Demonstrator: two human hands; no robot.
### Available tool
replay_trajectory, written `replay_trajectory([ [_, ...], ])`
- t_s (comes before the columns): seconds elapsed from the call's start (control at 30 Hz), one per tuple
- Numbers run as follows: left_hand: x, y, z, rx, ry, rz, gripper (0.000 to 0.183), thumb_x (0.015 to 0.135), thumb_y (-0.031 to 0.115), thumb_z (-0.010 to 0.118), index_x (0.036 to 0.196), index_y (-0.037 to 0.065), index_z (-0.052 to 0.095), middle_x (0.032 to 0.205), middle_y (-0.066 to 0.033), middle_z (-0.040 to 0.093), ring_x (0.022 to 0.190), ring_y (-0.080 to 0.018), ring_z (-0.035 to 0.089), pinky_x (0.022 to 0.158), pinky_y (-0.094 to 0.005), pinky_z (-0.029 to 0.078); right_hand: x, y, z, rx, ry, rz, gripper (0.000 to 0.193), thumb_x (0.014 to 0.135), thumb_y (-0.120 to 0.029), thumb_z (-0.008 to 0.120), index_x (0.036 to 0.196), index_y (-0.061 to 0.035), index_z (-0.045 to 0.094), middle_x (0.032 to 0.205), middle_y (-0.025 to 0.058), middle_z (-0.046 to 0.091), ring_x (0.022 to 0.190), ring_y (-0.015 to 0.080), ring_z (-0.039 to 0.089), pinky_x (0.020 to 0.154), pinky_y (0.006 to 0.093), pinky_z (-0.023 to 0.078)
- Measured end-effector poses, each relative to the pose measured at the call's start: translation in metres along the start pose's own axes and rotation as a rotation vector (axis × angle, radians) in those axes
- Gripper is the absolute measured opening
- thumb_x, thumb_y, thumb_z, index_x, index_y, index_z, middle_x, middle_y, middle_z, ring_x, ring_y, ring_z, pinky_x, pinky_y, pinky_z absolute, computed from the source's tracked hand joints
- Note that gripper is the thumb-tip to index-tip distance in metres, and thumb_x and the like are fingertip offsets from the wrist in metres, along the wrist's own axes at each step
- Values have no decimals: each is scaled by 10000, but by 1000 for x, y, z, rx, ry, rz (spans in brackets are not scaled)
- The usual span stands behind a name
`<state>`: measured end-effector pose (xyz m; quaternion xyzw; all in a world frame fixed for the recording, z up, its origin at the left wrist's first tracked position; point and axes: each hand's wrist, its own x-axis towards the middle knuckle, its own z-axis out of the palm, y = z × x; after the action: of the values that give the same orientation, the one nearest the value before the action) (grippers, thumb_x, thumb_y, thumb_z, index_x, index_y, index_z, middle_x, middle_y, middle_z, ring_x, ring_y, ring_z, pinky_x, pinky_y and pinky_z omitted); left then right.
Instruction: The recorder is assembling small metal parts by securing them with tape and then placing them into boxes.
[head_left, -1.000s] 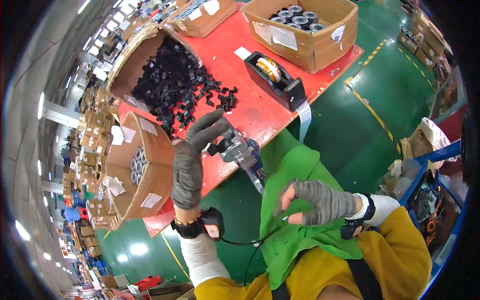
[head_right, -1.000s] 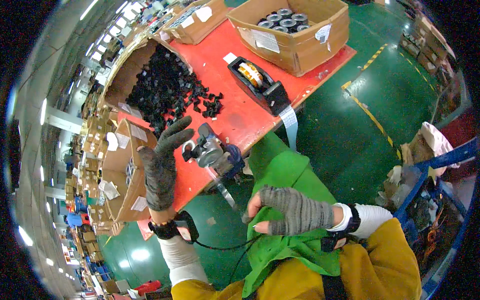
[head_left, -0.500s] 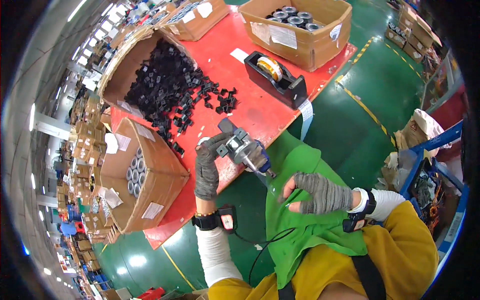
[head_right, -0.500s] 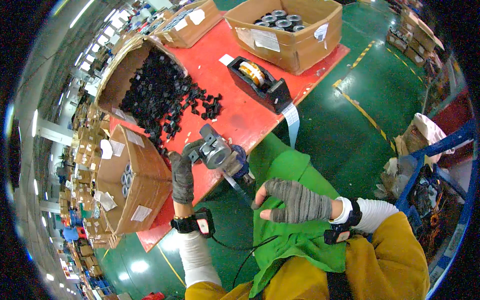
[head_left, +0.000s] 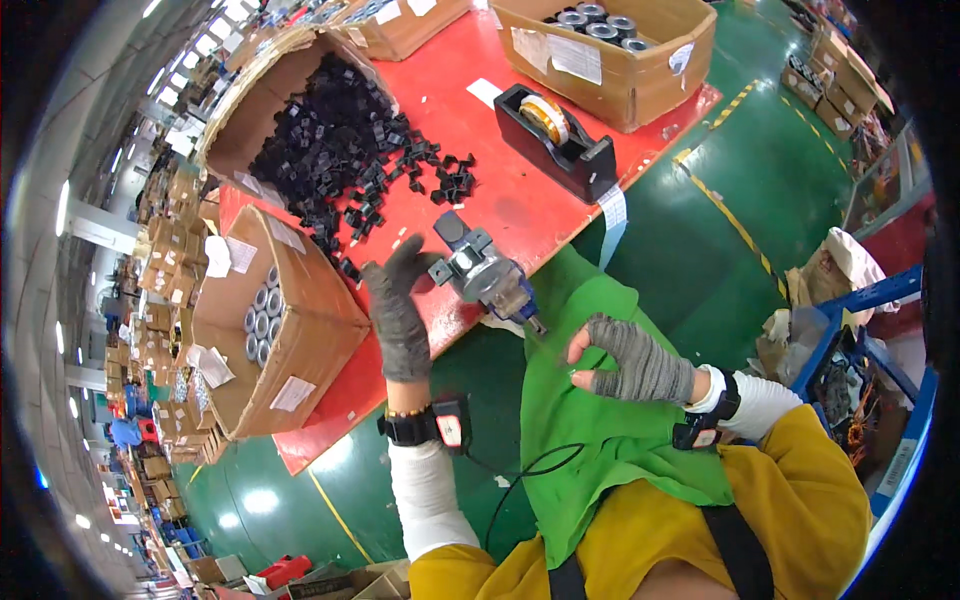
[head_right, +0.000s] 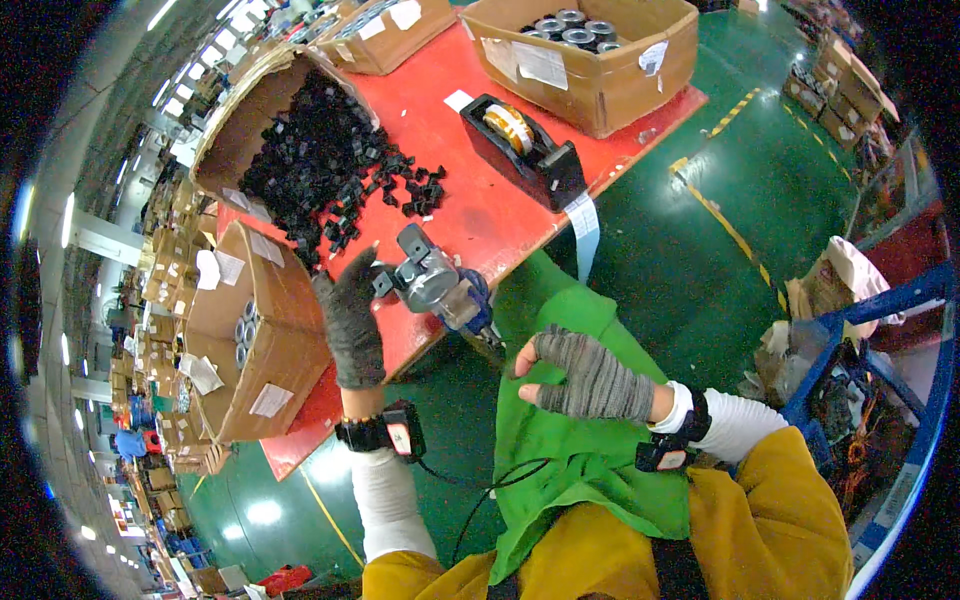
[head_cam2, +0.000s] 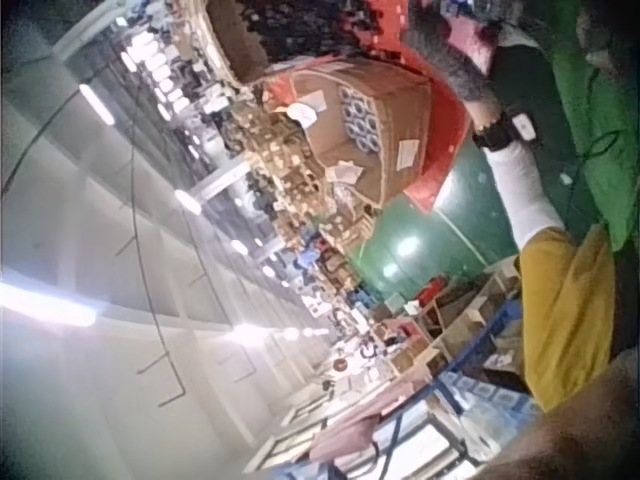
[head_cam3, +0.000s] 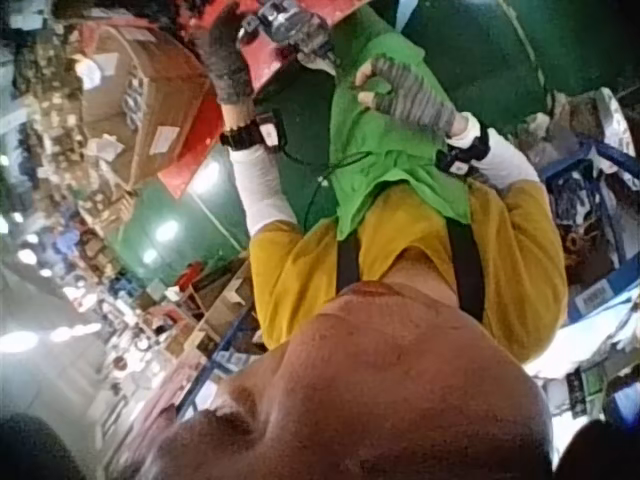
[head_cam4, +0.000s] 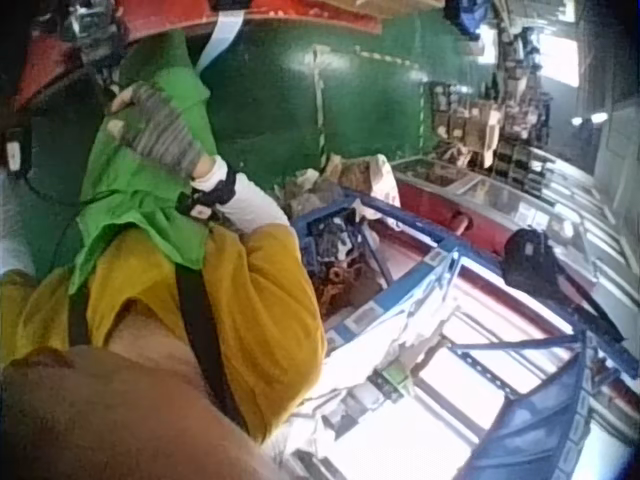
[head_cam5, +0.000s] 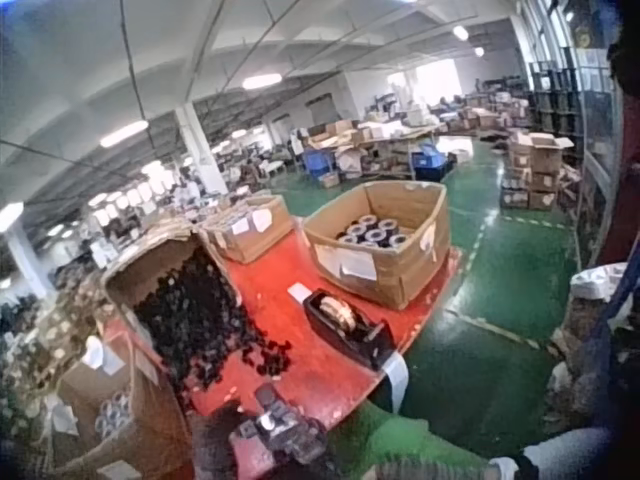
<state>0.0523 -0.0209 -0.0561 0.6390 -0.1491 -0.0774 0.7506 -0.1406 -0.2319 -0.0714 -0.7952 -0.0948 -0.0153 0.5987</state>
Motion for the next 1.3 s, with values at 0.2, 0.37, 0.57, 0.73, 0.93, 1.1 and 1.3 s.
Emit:
replay_trajectory([
  [0.2, -83, 16, 20, 336, -158, -359, 286, 851, 219, 585, 994, -21, 642, 737, -44, 608, 646, -113, 553, 604, -252, 437, -1, 11, 0, -2, 13, -29, 241, 793, -228, 632, 926, -38, 567, 894, 96, 595, 886, 232, 573, 817, 330, 433],
  [0.37, -110, 4, 64, 230, -235, -495, 264, 823, 172, 632, 999, -25, 636, 745, -47, 616, 585, -92, 541, 548, -232, 428, -2, 11, 4, 41, 2, 21, 209, 776, -165, 652, 917, -41, 560, 906, 73, 587, 906, 194, 568, 824, 318, 432],
  [0.57, -111, -17, 72, 229, -153, -383, 236, 816, 191, 646, 891, -33, 652, 636, -37, 590, 517, -83, 519, 491, -230, 393, -1, 10, -2, -20, -9, 31, 201, 771, -174, 654, 883, -29, 572, 896, 74, 594, 837, 180, 575, 778, 303, 450],
  [0.73, -106, -32, 66, 246, -133, -386, 237, 809, 221, 647, 812, -16, 660, 563, -31, 566, 475, -78, 491, 462, -236, 347, 37, -11, -21, -30, 41, -80, 220, 789, -224, 634, 868, -29, 571, 827, 93, 599, 818, 203, 583, 753, 307, 454],
  [0.93, -102, -38, 66, 172, -164, -404, 249, 808, 244, 636, 811, -3, 665, 548, -39, 558, 453, -86, 486, 465, -234, 342, 84, -32, -22, 339, -177, 163, 282, 801, -244, 619, 957, -11, 589, 873, 31, 594, 822, 110, 545, 753, 271, 447],
  [1.1, -97, -38, 58, 201, -217, -422, 262, 814, 258, 627, 814, -1, 664, 565, -47, 568, 454, -92, 495, 469, -237, 347, 88, -38, -14, 533, -132, 244, 339, 800, -254, 608, 1014, 6, 572, 922, 53, 595, 867, 110, 549, 795, 272, 449],
  [1.3, -88, -19, 43, 145, -360, -488, 268, 833, 244, 611, 889, -17, 644, 704, -59, 616, 552, -126, 559, 544, -267, 429, 75, -18, 26, 1278, -7, 68, 323, 867, -208, 558, 1130, -25, 518, 1028, 43, 576, 1000, 136, 552, 891, 303, 447],
])
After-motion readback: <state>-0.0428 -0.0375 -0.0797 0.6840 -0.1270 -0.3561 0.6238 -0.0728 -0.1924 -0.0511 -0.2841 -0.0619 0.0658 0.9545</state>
